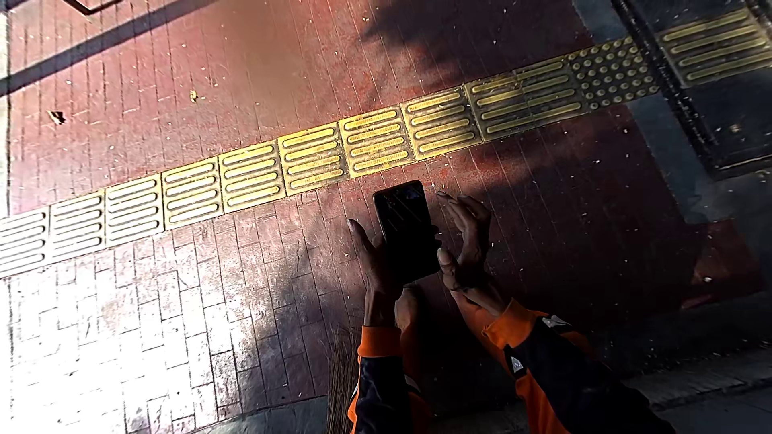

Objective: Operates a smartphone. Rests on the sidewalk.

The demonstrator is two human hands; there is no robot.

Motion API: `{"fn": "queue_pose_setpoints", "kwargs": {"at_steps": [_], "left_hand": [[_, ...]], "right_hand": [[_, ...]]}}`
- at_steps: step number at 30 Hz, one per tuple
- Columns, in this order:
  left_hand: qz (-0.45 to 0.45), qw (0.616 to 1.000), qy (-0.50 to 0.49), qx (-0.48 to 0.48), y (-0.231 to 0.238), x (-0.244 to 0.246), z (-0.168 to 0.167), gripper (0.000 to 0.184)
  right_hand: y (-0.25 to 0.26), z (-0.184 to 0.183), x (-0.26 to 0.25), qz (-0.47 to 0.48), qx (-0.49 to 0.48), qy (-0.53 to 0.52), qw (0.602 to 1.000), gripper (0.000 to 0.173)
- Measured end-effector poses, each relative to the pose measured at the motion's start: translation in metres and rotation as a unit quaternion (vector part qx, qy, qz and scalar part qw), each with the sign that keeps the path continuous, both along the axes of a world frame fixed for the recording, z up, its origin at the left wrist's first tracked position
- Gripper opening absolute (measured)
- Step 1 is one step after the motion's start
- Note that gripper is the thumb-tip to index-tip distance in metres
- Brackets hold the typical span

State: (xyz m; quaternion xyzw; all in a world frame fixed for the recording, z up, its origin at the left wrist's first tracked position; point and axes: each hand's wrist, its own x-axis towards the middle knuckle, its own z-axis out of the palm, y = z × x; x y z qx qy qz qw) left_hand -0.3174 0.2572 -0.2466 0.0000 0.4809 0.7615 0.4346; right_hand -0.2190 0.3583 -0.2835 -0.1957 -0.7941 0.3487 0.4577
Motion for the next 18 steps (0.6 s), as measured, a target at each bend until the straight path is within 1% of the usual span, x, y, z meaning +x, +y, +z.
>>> {"fn": "queue_pose_setpoints", "kwargs": {"at_steps": [6, 10, 15, 18], "left_hand": [[-0.003, 1.0, -0.001, 0.003, 0.0003, 0.0001, -0.0019, 0.12], [0.004, 1.0, -0.001, 0.007, 0.0007, -0.0003, -0.0007, 0.118], [-0.007, 1.0, -0.003, 0.027, -0.0003, -0.0009, 0.001, 0.121], [0.005, 1.0, -0.004, 0.025, -0.0014, -0.0026, -0.0004, 0.122]], "right_hand": [[-0.0004, 0.0003, 0.0004, 0.006, -0.001, 0.001, 1.0, 0.079], [-0.0004, 0.0005, 0.0007, 0.008, -0.003, -0.001, 1.0, 0.08], [-0.0005, 0.0004, 0.0012, 0.014, 0.004, -0.004, 1.0, 0.079], [-0.0019, -0.0004, 0.0031, 0.014, 0.014, 0.008, 1.0, 0.079]]}}
